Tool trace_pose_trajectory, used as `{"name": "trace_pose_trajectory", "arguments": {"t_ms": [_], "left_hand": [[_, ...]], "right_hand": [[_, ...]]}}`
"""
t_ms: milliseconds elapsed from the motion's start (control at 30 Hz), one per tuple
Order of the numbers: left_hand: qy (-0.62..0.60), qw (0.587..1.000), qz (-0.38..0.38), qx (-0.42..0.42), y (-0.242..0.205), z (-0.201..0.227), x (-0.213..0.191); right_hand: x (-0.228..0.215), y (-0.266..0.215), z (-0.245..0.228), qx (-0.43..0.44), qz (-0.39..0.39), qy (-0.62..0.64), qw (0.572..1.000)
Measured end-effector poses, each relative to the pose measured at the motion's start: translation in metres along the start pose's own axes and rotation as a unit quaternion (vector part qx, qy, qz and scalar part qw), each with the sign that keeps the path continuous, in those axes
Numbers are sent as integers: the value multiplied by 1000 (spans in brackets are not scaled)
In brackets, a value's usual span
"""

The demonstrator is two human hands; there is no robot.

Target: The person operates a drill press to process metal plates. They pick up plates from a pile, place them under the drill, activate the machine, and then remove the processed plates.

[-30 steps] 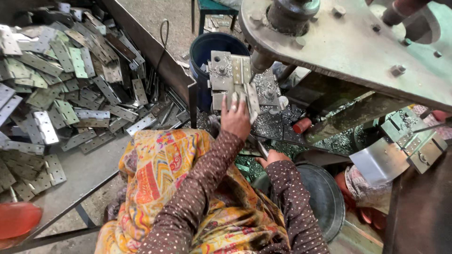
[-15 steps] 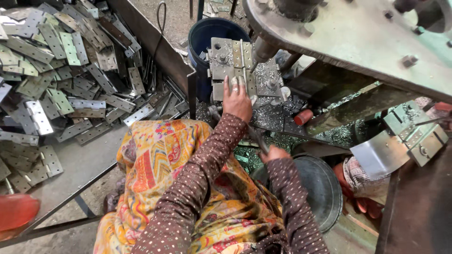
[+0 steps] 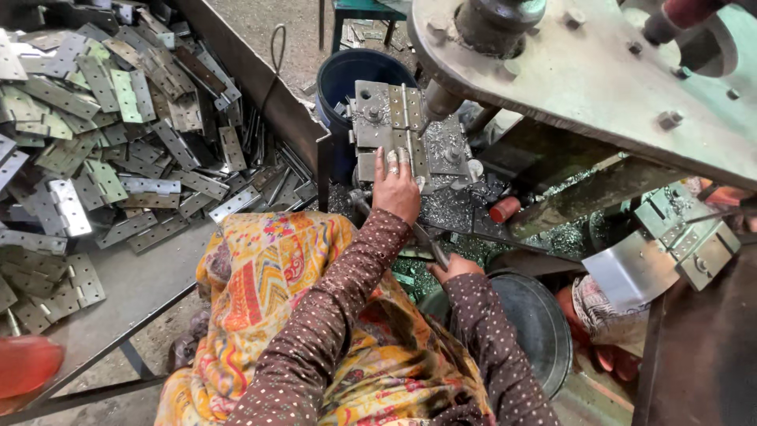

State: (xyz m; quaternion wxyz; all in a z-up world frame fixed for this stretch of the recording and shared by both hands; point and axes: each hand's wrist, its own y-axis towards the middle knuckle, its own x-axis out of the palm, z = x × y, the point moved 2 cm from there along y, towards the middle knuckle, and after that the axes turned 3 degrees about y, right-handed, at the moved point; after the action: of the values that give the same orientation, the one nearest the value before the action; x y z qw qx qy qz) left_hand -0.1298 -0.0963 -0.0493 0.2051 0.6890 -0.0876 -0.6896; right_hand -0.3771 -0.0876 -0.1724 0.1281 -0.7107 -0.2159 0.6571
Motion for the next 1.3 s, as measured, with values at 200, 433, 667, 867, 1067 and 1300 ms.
{"name": "trace_pose_trajectory", "arguments": {"t_ms": [200,433,667,867,1067,1300], "left_hand": [[-19,1000,21,-10,-3,1,3],[-29,994,-103,13,15,-5,-6],[-44,994,-102,-7,35,-7,16],[-35,996,-84,-4,28,-10,13],[-27,992,-124,-22,57,-18,15],[-7,998,-56,-11,39,-20,16]], "right_hand": [[67,-8,6,-17,57,83,995],[31,15,15,-75,38,61,995],[47,-7,5,-57,11,28,998],[52,2,10,-60,-28,110,992],[6,14,9,-10,-21,-20,1000],[73,-9,8,-58,91,60,992]]}}
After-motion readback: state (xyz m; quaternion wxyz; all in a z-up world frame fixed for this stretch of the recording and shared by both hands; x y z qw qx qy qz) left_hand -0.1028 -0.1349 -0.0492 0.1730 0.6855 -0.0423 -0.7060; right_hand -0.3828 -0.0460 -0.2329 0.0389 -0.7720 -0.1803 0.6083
